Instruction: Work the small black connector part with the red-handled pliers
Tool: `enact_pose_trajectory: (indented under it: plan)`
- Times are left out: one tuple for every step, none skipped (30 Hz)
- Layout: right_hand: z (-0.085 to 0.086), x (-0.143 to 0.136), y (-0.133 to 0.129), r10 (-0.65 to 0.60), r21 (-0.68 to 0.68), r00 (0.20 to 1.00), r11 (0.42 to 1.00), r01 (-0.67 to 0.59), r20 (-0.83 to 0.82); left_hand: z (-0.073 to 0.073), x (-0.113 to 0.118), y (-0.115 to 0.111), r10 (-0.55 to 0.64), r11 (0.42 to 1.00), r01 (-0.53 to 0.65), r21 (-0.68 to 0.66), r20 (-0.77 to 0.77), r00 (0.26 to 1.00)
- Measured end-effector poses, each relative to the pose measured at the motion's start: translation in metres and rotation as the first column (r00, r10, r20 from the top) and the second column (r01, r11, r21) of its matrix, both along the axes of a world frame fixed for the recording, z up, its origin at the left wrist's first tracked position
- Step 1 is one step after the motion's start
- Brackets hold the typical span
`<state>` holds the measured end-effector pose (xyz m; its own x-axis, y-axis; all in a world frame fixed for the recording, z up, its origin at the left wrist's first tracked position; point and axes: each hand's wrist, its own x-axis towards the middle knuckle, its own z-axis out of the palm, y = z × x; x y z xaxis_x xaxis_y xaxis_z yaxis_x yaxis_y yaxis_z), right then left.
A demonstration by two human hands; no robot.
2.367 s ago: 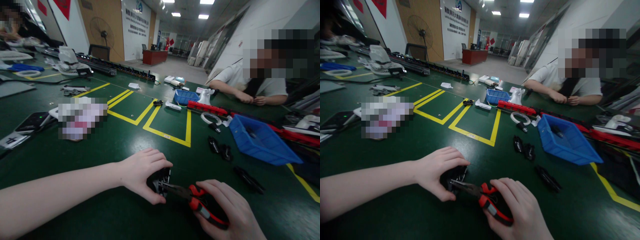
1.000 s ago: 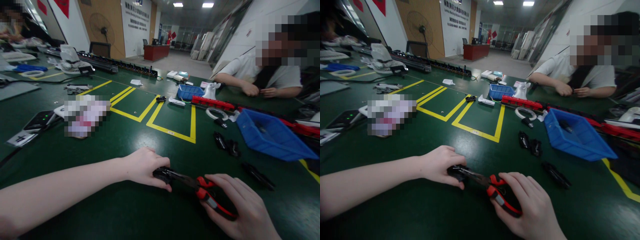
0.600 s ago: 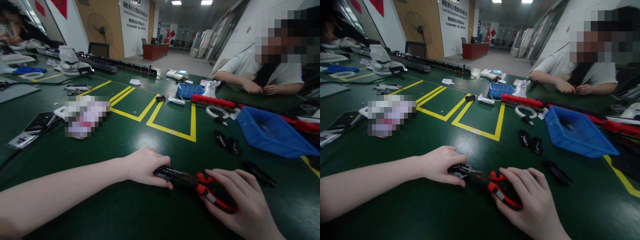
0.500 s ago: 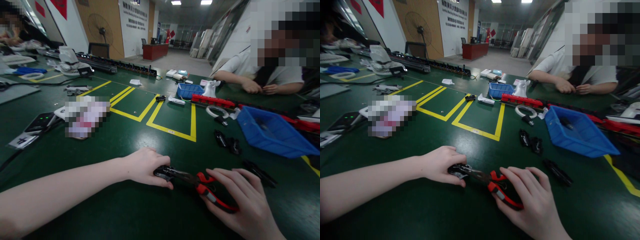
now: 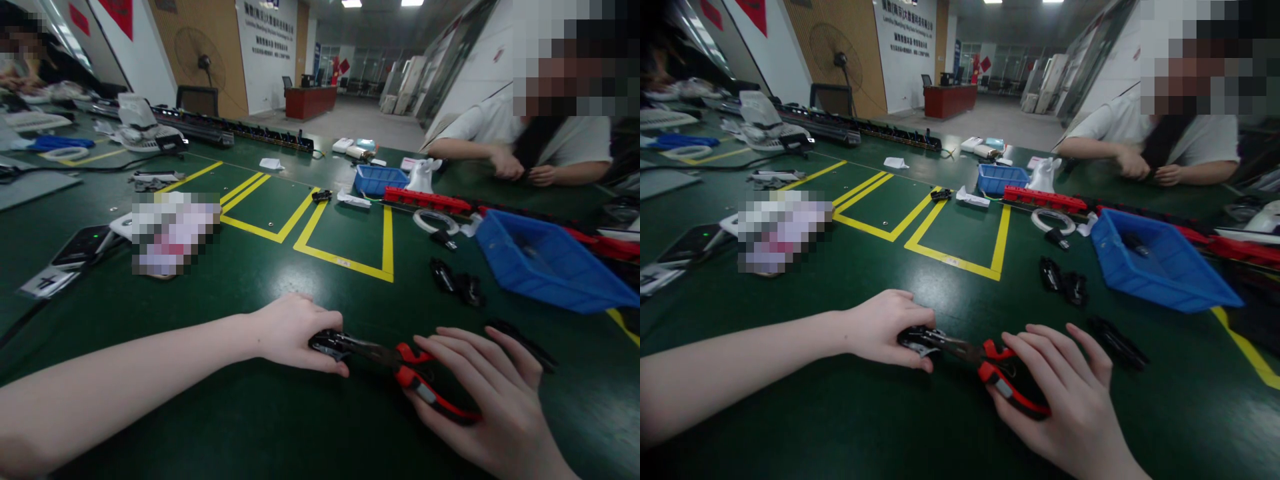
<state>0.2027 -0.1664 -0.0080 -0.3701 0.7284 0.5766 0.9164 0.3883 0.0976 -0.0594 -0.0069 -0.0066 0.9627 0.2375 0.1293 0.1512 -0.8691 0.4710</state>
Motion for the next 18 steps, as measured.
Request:
enact_pose_trajectory:
  plan:
    - [-0.0004, 0.001, 0.0004, 0.009, -0.005, 1.0, 1.0, -0.009, 0.007, -0.0002, 0.0, 0.0, 0.001, 1.0, -0.001, 0.003, 0.0, 1.0]
    - [-0.0007, 0.0017, 0.0008, 0.015, -0.013, 1.0, 1.0, -0.015, 0.009, -0.0002, 0.0001, -0.0001, 0.002, 1.0, -0.002, 0.006, -0.001, 1.0]
    - [-0.001, 0.0023, 0.0009, 0.021, -0.024, 1.0, 1.0, -0.02, 0.005, -0.0002, 0.0002, -0.0002, 0.001, 1.0, -0.001, 0.008, -0.003, 1.0]
    - [-0.0014, 0.0028, 0.001, 0.024, -0.035, 1.0, 0.999, -0.024, -0.001, 0.0, 0.0002, -0.0003, 0.0, 1.0, 0.0, 0.01, -0.005, 1.0]
    - [-0.0019, 0.0032, 0.0009, 0.029, -0.046, 1.0, 0.998, -0.03, -0.008, 0.0002, 0.0003, -0.0004, -0.001, 1.0, 0.002, 0.011, -0.008, 1.0]
    - [-0.0024, 0.0035, 0.0008, 0.034, -0.056, 0.999, 0.998, -0.035, -0.015, 0.0005, 0.0003, -0.0005, -0.001, 1.0, 0.001, 0.012, -0.01, 1.0]
    - [-0.003, 0.004, 0.0007, 0.039, -0.069, 0.999, 0.997, -0.04, -0.02, 0.0007, 0.0001, -0.0007, 0.003, 1.0, -0.003, 0.012, -0.01, 1.0]
    - [-0.0037, 0.0045, 0.0007, 0.043, -0.084, 0.999, 0.995, -0.045, -0.026, 0.0009, -0.0001, -0.0009, 0.01, 1.0, -0.01, 0.01, -0.008, 1.0]
    - [-0.0044, 0.0052, 0.0008, 0.048, -0.1, 0.998, 0.994, -0.051, -0.031, 0.0011, -0.0003, -0.0011, 0.018, 1.0, -0.018, 0.005, -0.003, 1.0]
    - [-0.0051, 0.0059, 0.001, 0.051, -0.114, 0.998, 0.992, -0.055, -0.037, 0.0013, -0.0005, -0.0013, 0.026, 1.0, -0.026, -0.001, 0.004, 1.0]
    - [-0.0058, 0.0067, 0.0014, 0.053, -0.128, 0.998, 0.99, -0.058, -0.041, 0.0015, -0.0007, -0.0014, 0.034, 0.999, -0.034, -0.007, 0.011, 0.999]
    - [-0.0064, 0.0074, 0.0019, 0.053, -0.139, 0.998, 0.989, -0.059, -0.045, 0.0017, -0.0008, -0.0015, 0.038, 0.999, -0.037, -0.011, 0.016, 0.999]
    - [-0.0069, 0.0081, 0.0026, 0.051, -0.149, 0.998, 0.987, -0.057, -0.047, 0.0018, -0.0008, -0.0015, 0.038, 0.999, -0.038, -0.012, 0.017, 0.999]
    - [-0.0073, 0.0087, 0.0032, 0.047, -0.159, 0.998, 0.986, -0.054, -0.049, 0.002, -0.0007, -0.0015, 0.038, 0.999, -0.037, -0.009, 0.015, 0.999]
    - [-0.0078, 0.0092, 0.0039, 0.041, -0.17, 0.998, 0.984, -0.049, -0.05, 0.0021, -0.0006, -0.0015, 0.037, 0.999, -0.037, -0.003, 0.009, 0.999]
    - [-0.0082, 0.0097, 0.0045, 0.036, -0.181, 0.998, 0.983, -0.045, -0.052, 0.0022, -0.0005, -0.0015, 0.037, 0.999, -0.037, 0.002, 0.004, 0.999]
    - [-0.0088, 0.0101, 0.0049, 0.03, -0.189, 0.998, 0.981, -0.04, -0.054, 0.0023, -0.0005, -0.0015, 0.036, 0.999, -0.036, 0.003, 0.0, 0.999]
    - [-0.0094, 0.0105, 0.005, 0.025, -0.196, 0.998, 0.98, -0.036, -0.058, 0.0023, -0.0006, -0.0015, 0.037, 0.999, -0.037, -0.002, 0.0, 0.999]
